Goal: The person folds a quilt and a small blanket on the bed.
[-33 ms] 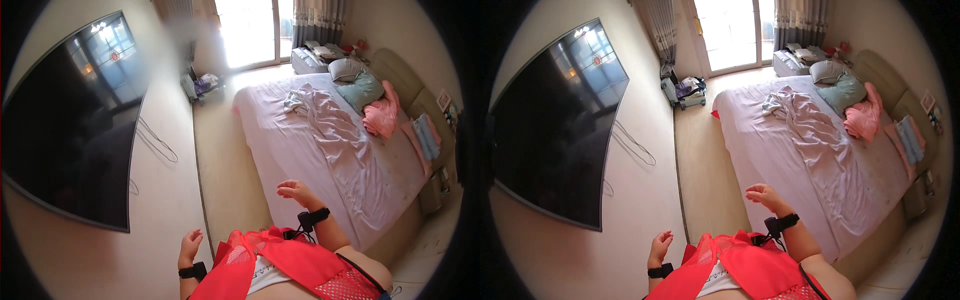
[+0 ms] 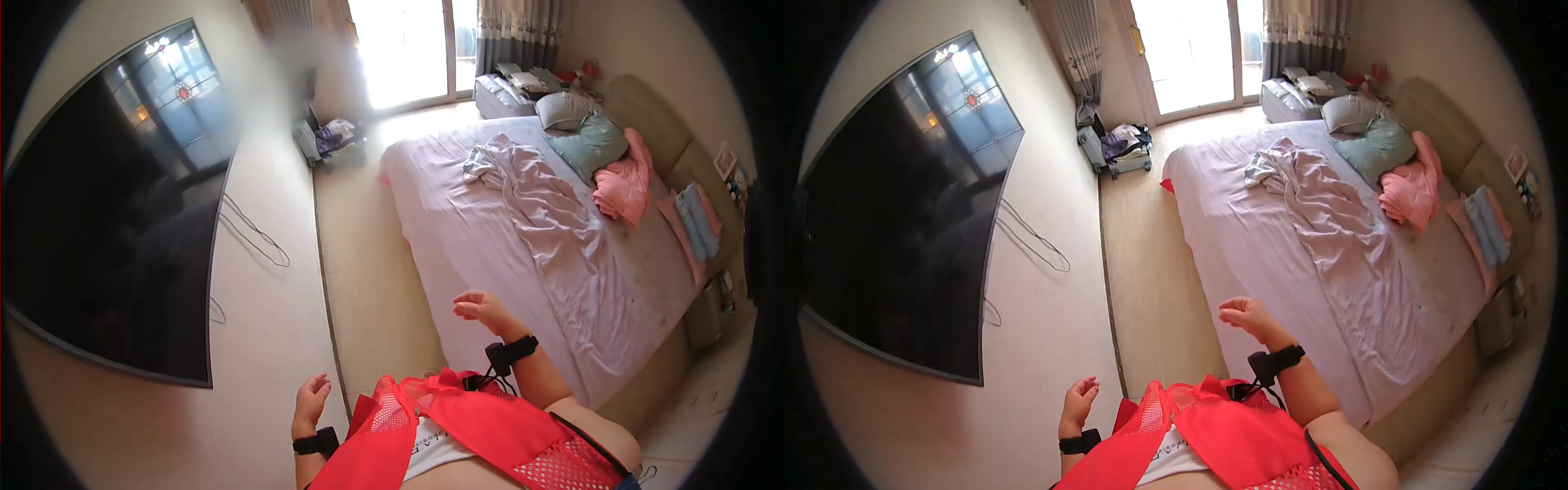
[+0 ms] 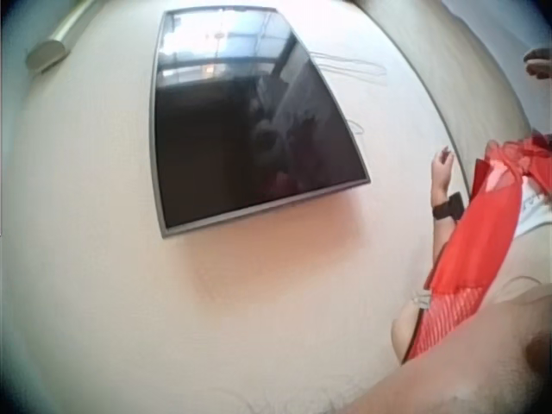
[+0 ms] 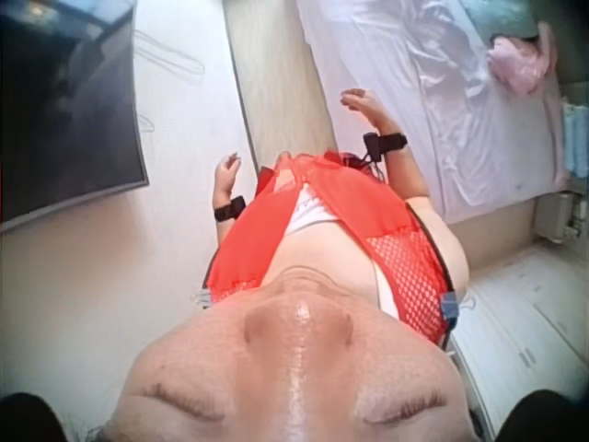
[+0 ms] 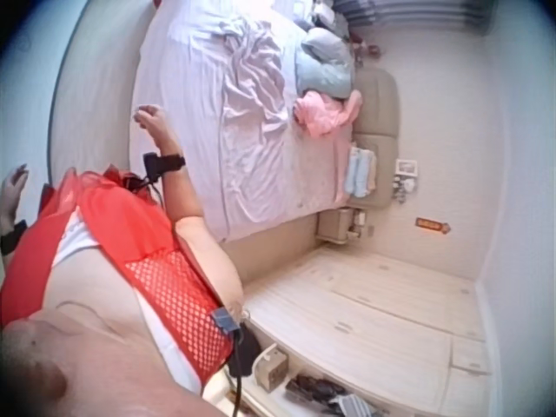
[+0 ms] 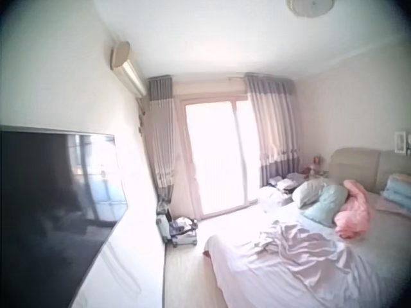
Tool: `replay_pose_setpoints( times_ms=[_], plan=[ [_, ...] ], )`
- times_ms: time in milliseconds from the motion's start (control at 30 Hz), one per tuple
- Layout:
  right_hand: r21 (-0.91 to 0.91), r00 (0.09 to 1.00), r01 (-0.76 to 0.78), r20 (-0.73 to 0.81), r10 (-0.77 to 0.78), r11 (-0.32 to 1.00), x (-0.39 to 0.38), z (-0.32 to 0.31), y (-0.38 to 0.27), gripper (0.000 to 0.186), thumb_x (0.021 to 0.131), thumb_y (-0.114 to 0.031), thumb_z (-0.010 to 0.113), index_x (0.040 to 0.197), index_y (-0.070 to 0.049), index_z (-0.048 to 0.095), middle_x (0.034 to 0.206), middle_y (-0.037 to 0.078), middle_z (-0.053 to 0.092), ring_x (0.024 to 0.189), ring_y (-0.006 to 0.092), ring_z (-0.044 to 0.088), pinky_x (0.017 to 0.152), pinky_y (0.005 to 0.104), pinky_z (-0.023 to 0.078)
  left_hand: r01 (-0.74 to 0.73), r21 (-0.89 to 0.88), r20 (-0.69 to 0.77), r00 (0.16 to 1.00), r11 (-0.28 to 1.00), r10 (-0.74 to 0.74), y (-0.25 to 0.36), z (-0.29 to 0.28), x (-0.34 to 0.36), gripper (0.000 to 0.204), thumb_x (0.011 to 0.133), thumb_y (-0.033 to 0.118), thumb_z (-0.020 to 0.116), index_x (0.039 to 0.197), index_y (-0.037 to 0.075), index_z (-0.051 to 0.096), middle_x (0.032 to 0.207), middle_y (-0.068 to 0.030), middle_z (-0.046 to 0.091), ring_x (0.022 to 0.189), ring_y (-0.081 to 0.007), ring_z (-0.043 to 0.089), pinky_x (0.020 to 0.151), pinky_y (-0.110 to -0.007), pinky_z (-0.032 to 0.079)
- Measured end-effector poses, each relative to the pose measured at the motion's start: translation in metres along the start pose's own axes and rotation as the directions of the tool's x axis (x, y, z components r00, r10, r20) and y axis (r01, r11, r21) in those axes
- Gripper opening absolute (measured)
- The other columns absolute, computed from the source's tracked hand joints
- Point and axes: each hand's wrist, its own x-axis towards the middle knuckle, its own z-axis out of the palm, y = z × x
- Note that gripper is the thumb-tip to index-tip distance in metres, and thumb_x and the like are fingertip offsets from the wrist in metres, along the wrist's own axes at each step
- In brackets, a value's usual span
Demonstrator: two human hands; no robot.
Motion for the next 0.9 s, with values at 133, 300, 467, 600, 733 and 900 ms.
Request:
replay_pose_setpoints(
  times_ms=[133,300,467,600,733,900],
  plan=[
    [-0.033,0.996,-0.034,-0.080,0.031,0.999,0.050,-0.007,-0.015,0.029,0.087,-0.021,0.060,0.108,-0.001,0.059,0.096,0.007,0.065,0.088,0.0135,0.062,0.076,0.0278,0.048,0.028,-0.002,0.060,0.998,1.000,-0.028,0.020,-0.003,0.049,0.035,0.086,0.010,0.059,0.118,-0.002,0.054,0.107,-0.0131,0.062,0.101,-0.0186,0.058,0.090,-0.029,0.046],
    [0.032,0.991,-0.099,-0.092,0.102,0.995,0.118,-0.019,-0.020,0.030,0.086,-0.022,0.061,0.108,-0.001,0.060,0.095,0.007,0.064,0.088,0.0151,0.061,0.076,0.0289,0.048,0.091,0.021,0.101,0.991,0.996,-0.093,0.040,-0.023,0.141,0.036,0.086,0.011,0.059,0.119,-0.002,0.054,0.107,-0.0135,0.062,0.101,-0.0188,0.058,0.089,-0.030,0.046],
    [0.108,0.971,-0.067,-0.223,0.090,0.992,0.179,-0.022,-0.062,0.027,0.087,-0.021,0.061,0.106,-0.002,0.060,0.092,0.008,0.065,0.086,0.0159,0.062,0.076,0.0296,0.050,0.089,0.084,0.091,0.991,0.993,-0.096,0.081,-0.046,0.252,0.037,0.086,0.011,0.059,0.119,-0.003,0.053,0.108,-0.0141,0.061,0.101,-0.0190,0.058,0.089,-0.030,0.046],
    [0.133,0.953,-0.006,-0.301,0.046,0.991,0.228,-0.017,-0.104,0.028,0.087,-0.021,0.061,0.107,-0.002,0.060,0.092,0.007,0.065,0.085,0.0150,0.062,0.075,0.0288,0.049,-0.005,0.050,0.176,0.984,0.999,-0.003,0.126,-0.060,0.356,0.036,0.086,0.011,0.059,0.119,-0.003,0.053,0.108,-0.0135,0.061,0.101,-0.0183,0.057,0.089,-0.029,0.045],
    [0.151,0.936,0.027,-0.351,0.028,0.988,0.277,-0.013,-0.118,0.025,0.087,-0.019,0.060,0.106,-0.002,0.060,0.091,0.007,0.065,0.084,0.0149,0.062,0.074,0.0286,0.049,-0.105,-0.028,0.207,0.972,0.994,0.109,0.187,-0.057,0.438,0.033,0.088,0.011,0.058,0.118,0.000,0.054,0.105,-0.0083,0.062,0.097,-0.0139,0.057,0.085,-0.027,0.044],
    [0.183,0.937,-0.089,-0.318,0.145,0.979,0.343,-0.027,-0.137,0.023,0.088,-0.017,0.059,0.105,-0.003,0.060,0.092,0.008,0.065,0.086,0.0164,0.062,0.077,0.0296,0.049,-0.102,-0.185,0.231,0.962,0.977,0.144,0.238,-0.047,0.507,0.032,0.088,0.007,0.056,0.118,-0.001,0.053,0.105,-0.0075,0.062,0.096,-0.0123,0.056,0.087,-0.026,0.044]
  ],
)
